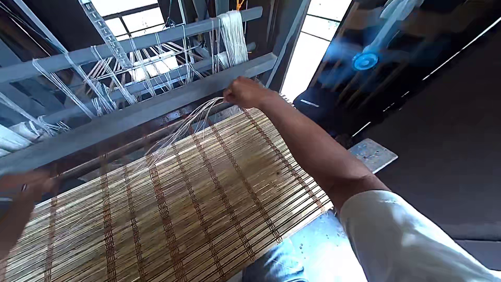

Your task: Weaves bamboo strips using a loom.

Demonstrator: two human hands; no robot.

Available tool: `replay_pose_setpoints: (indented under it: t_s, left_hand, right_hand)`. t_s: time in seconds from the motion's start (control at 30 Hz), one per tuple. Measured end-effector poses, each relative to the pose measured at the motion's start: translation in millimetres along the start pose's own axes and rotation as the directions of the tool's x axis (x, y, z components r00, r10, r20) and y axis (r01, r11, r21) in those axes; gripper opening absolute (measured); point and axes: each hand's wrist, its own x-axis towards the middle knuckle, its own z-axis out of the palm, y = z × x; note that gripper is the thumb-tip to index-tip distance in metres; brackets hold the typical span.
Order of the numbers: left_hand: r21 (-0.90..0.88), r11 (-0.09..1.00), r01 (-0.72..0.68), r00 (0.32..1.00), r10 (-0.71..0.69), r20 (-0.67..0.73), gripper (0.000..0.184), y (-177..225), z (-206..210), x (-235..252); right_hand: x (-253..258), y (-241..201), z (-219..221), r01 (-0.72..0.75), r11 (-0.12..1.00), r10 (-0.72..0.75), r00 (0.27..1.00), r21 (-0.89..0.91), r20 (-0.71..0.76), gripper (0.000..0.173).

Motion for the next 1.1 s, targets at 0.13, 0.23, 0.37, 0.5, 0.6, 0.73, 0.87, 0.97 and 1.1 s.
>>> replay_pose_setpoints:
  t_s: [0.13,0.23,0.37,0.5,0.6,0.73,0.87,0.97,1.1]
  left_hand:
    - [-0.076,0.982,-0.173,0.985,0.174,0.004,0.042,128,50,104]
    - [-0.118,0.968,-0.220,0.956,0.239,0.173,0.061,191,116,188]
    - [-0.112,0.986,-0.123,0.902,0.158,0.401,0.041,219,184,248]
    - [-0.447,0.894,0.047,0.835,0.210,0.508,0.035,191,195,265]
    - [-0.626,0.768,0.135,0.795,0.293,0.531,0.034,158,188,274]
    - [-0.388,0.922,0.009,0.899,0.163,0.407,0.040,139,178,283]
    - [-0.023,0.999,0.046,0.999,-0.047,-0.028,0.030,180,169,262]
    - [-0.163,0.976,-0.141,0.974,0.107,-0.202,0.028,233,189,234]
    - [-0.301,0.948,-0.100,0.979,0.147,0.138,0.027,261,253,235]
  right_hand:
    - [12,-2,1,0.024,1.000,-0.024,1.000,-0.007,0.014,0.022]
    - [11,-4,0,0.032,0.998,-0.033,0.999,0.053,0.025,0.019]
    - [5,-6,-8,-0.062,0.965,0.043,0.996,0.255,0.079,0.021]
    - [3,17,-14,-0.081,0.859,0.052,0.996,0.506,0.071,0.021]
    - [3,33,-14,-0.045,0.777,0.024,0.999,0.627,0.041,0.030]
    - [15,35,-4,-0.038,0.749,0.130,0.987,0.662,-0.091,0.010]
    - [35,47,17,-0.183,0.738,0.377,0.910,0.650,-0.171,0.011]
    - [41,63,40,-0.312,0.683,0.566,0.798,0.661,-0.207,0.018]
    - [38,76,65,-0.416,0.613,0.684,0.705,0.671,-0.187,0.016]
